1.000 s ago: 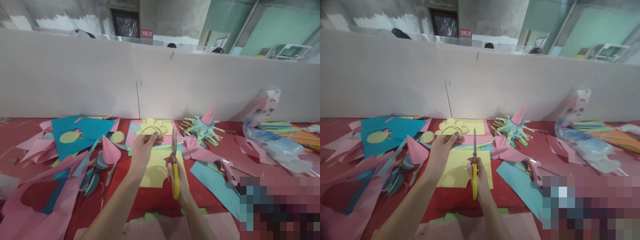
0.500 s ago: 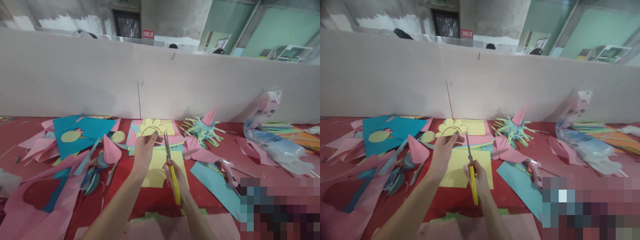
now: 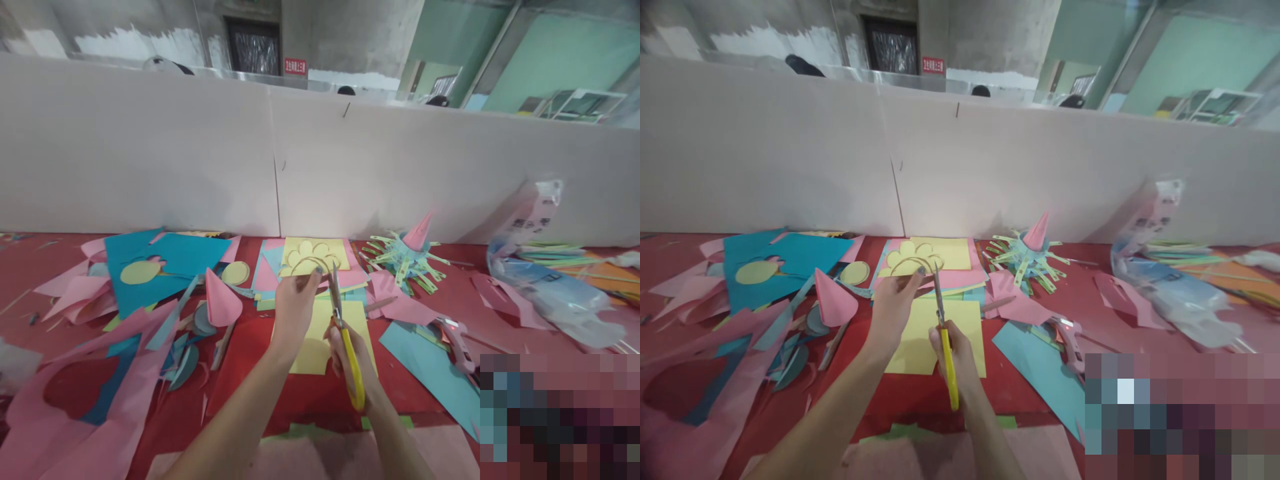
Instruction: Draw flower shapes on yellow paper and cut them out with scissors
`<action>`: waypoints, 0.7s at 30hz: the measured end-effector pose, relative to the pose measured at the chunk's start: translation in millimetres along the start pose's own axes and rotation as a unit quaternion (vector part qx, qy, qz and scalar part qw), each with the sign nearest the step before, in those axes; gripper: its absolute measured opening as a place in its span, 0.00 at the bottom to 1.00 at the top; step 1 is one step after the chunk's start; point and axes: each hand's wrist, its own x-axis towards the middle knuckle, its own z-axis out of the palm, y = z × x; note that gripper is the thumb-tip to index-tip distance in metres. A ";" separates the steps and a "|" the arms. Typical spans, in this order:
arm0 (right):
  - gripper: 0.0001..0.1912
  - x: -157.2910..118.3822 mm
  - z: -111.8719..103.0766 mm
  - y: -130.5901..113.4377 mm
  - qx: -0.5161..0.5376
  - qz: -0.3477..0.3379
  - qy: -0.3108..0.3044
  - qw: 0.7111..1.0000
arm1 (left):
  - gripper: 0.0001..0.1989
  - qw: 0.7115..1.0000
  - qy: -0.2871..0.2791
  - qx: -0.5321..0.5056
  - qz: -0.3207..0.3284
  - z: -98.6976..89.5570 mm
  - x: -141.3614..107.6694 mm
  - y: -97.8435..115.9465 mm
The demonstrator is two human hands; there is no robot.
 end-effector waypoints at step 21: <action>0.23 1.5 -0.5 -3.9 0.011 0.017 0.007 1.000 | 0.13 0.999 -0.011 0.038 -0.025 9.6 -3.7 -10.6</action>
